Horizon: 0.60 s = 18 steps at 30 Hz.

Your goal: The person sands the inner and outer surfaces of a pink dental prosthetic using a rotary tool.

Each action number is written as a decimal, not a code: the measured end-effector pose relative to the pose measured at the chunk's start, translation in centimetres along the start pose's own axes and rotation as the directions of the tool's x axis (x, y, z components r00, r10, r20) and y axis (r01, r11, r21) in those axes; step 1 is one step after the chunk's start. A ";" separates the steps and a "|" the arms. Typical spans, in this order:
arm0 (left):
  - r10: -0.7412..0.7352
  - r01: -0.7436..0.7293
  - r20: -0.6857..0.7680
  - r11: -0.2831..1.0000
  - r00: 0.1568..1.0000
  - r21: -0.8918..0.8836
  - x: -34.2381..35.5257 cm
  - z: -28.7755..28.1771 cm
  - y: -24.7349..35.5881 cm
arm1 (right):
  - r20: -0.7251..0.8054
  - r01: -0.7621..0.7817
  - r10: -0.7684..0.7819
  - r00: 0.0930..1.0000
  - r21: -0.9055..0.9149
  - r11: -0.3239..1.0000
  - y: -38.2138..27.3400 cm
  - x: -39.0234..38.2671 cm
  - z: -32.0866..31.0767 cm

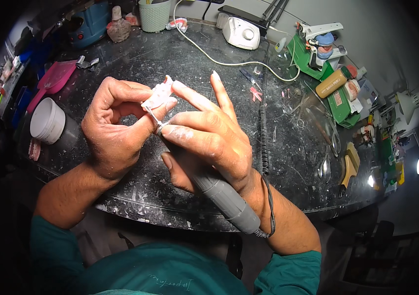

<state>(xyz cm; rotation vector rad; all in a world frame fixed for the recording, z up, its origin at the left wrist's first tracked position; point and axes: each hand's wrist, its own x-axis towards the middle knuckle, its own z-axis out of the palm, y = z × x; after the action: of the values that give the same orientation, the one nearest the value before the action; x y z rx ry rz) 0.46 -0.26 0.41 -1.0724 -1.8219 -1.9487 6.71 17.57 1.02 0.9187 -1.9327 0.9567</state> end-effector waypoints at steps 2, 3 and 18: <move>0.026 -0.026 -0.015 1.000 1.000 -0.017 0.0 0.0 -0.2 | 0.067 0.012 -0.010 0.998 -0.034 0.999 -0.3 0.2 -0.2; 0.025 -0.025 -0.015 1.000 1.000 -0.017 0.0 0.0 -0.1 | 0.050 -0.001 0.002 0.999 -0.026 1.000 -0.3 0.1 -0.1; -0.022 0.022 -0.015 1.000 1.000 -0.011 -0.1 0.0 0.1 | 0.052 0.001 0.001 0.999 -0.031 1.000 -0.3 0.1 -0.1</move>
<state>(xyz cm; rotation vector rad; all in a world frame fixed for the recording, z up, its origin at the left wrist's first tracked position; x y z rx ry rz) 0.59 -0.27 0.43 -1.0428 -1.8250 -1.9759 6.96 17.42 1.26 0.9341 -1.9858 0.9080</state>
